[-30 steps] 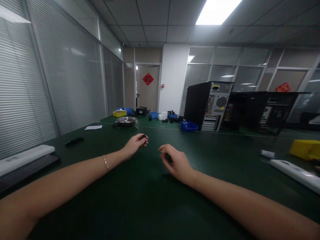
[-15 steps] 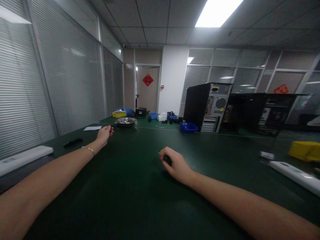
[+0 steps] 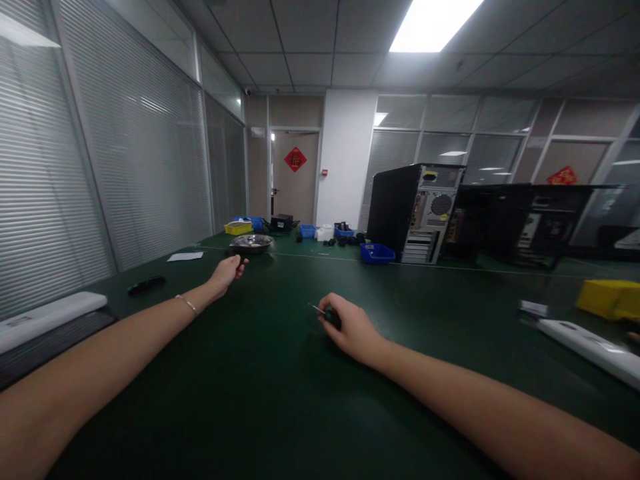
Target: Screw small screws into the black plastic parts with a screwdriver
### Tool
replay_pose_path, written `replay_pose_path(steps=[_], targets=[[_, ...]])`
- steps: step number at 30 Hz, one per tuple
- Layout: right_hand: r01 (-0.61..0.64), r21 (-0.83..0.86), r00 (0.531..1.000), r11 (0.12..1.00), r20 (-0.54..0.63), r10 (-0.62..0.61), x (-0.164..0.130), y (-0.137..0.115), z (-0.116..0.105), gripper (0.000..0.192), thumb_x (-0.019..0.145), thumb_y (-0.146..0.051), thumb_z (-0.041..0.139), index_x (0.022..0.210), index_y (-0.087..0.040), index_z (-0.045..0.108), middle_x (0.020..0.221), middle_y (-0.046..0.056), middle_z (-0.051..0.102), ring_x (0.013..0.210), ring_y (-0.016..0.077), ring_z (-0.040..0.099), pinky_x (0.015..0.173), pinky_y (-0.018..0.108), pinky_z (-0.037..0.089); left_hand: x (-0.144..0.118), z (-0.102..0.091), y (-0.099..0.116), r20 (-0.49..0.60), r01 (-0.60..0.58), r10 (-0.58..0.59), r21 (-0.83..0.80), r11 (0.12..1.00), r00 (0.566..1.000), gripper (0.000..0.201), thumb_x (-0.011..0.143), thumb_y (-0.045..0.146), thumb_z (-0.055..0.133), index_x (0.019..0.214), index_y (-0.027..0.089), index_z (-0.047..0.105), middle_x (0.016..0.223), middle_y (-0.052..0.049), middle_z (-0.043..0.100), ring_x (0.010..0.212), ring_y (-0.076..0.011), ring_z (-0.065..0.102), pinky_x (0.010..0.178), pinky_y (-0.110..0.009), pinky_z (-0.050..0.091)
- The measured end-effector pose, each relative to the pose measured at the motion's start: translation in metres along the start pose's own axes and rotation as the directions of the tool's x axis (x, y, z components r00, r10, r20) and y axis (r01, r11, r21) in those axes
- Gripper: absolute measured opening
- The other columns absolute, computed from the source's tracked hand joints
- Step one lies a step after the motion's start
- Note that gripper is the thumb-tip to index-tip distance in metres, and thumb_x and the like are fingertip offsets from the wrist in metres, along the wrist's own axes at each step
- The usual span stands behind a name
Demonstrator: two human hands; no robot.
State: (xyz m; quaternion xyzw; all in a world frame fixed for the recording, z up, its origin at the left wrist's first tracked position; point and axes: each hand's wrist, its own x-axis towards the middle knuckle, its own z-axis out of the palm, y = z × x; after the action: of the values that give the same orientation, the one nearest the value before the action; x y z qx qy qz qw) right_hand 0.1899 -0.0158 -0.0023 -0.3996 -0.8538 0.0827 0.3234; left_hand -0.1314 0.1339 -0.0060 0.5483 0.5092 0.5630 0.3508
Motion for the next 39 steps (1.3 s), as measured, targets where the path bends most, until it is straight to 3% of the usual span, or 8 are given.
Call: replay_pose_path(steps=[5,9,11,13,17,23,32,39], targets=[[-0.124,0.085,0.992,0.989,0.006,0.124,0.003,0.009,0.004,0.034,0.08,-0.022,0.059,0.111,-0.024,0.045,0.101,0.003,0.059,0.074,0.0138,0.057,0.065,0.028,0.044,-0.039,0.045,0.01,0.293,-0.038,0.019,0.059,0.997,0.956,0.037,0.068,0.036,0.067,0.097,0.015,0.058,0.06,0.002,0.055,0.053,-0.0127,0.051,0.051,-0.023,0.039],[-0.173,0.12,0.985,0.978,0.033,0.17,0.006,0.017,0.006,0.042,0.075,-0.025,0.066,0.112,-0.024,0.045,0.102,0.003,0.058,0.08,0.015,0.057,0.07,0.03,0.045,-0.074,0.068,0.026,0.588,-0.197,0.122,0.065,0.978,0.8,0.032,0.081,0.037,0.053,0.105,0.016,0.052,0.074,-0.002,0.062,0.065,-0.0144,0.057,0.063,-0.026,0.045],[-0.172,0.136,0.985,0.976,0.037,0.168,0.007,0.019,0.006,0.041,0.076,-0.027,0.065,0.112,-0.024,0.046,0.101,0.002,0.058,0.085,0.016,0.057,0.074,0.031,0.045,-0.088,0.073,0.035,0.653,-0.311,0.195,0.067,0.948,0.732,0.028,0.083,0.036,0.051,0.101,0.015,0.056,0.085,-0.005,0.064,0.075,-0.0159,0.059,0.07,-0.028,0.045],[-0.163,0.157,0.987,0.974,0.029,0.16,0.006,0.018,0.005,0.042,0.077,-0.027,0.064,0.115,-0.025,0.044,0.1,0.002,0.058,0.086,0.0162,0.057,0.074,0.031,0.045,-0.099,0.075,0.043,0.679,-0.403,0.235,0.098,0.91,0.696,0.027,0.083,0.034,0.052,0.101,0.016,0.06,0.093,-0.006,0.064,0.083,-0.0178,0.059,0.076,-0.029,0.045],[-0.15,0.16,0.989,0.976,0.02,0.149,0.006,0.015,0.004,0.047,0.078,-0.028,0.063,0.12,-0.027,0.042,0.097,0.001,0.058,0.082,0.0156,0.057,0.073,0.031,0.045,-0.111,0.075,0.053,0.673,-0.48,0.263,0.155,0.864,0.691,0.028,0.082,0.031,0.054,0.105,0.019,0.063,0.102,-0.005,0.065,0.09,-0.0192,0.059,0.079,-0.029,0.043],[-0.046,0.103,0.999,0.994,0.024,0.044,0.006,0.009,0.001,0.028,0.084,-0.025,0.056,0.112,-0.025,0.054,0.1,0.003,0.059,0.092,0.0176,0.056,0.078,0.031,0.044,-0.115,0.075,0.054,0.656,-0.504,0.29,0.16,0.849,0.697,0.028,0.082,0.03,0.055,0.106,0.019,0.065,0.103,-0.005,0.066,0.091,-0.0191,0.059,0.08,-0.028,0.044],[-0.011,0.049,0.999,0.999,0.036,0.009,0.004,0.007,0.0,0.026,0.083,-0.024,0.057,0.11,-0.026,0.058,0.101,0.003,0.059,0.093,0.0176,0.056,0.08,0.032,0.045,-0.117,0.075,0.054,0.662,-0.561,0.311,0.201,0.803,0.682,0.028,0.081,0.033,0.056,0.104,0.019,0.065,0.1,-0.006,0.064,0.086,-0.019,0.057,0.075,-0.028,0.043],[-0.01,0.076,1.0,0.997,0.006,0.009,0.004,0.008,0.0,0.026,0.083,-0.023,0.057,0.11,-0.025,0.059,0.101,0.004,0.06,0.092,0.0178,0.056,0.078,0.031,0.046,-0.114,0.075,0.053,0.67,-0.482,0.275,0.14,0.865,0.689,0.029,0.081,0.032,0.055,0.106,0.019,0.064,0.102,-0.006,0.064,0.088,-0.0187,0.057,0.076,-0.028,0.044]])
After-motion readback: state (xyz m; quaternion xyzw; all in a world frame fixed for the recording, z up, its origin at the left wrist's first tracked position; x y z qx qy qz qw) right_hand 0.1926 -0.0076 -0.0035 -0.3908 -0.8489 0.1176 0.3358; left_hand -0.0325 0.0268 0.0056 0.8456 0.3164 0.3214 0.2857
